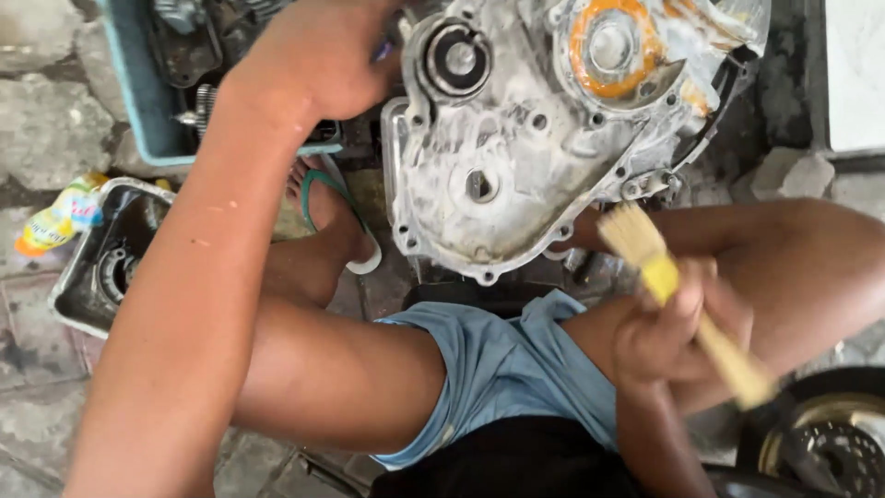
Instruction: Cleaning a motorcycle engine casing with a brush to remove dirt and grime.
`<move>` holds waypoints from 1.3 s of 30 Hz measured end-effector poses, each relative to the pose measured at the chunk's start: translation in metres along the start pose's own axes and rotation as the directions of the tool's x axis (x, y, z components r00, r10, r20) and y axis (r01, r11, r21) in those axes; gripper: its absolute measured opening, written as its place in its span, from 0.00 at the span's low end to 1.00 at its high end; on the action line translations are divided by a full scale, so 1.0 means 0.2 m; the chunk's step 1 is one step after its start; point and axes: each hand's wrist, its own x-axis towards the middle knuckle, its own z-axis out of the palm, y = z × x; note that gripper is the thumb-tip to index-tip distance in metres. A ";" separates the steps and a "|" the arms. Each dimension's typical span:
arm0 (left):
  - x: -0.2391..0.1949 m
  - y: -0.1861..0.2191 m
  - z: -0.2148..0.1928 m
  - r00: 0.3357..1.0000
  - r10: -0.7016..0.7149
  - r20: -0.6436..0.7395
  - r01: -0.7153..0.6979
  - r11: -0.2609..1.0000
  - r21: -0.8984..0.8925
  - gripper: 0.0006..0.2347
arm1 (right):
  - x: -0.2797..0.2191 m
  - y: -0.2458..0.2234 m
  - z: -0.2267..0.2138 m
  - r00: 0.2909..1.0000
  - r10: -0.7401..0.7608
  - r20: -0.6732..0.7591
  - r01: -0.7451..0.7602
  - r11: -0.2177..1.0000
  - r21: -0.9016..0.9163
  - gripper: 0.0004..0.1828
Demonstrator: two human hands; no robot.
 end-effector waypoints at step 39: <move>-0.09 0.29 -0.15 0.894 -0.383 0.232 0.371 0.924 0.095 0.21 | -0.25 0.04 0.08 -0.337 0.449 0.827 -0.629 0.547 -0.553 0.18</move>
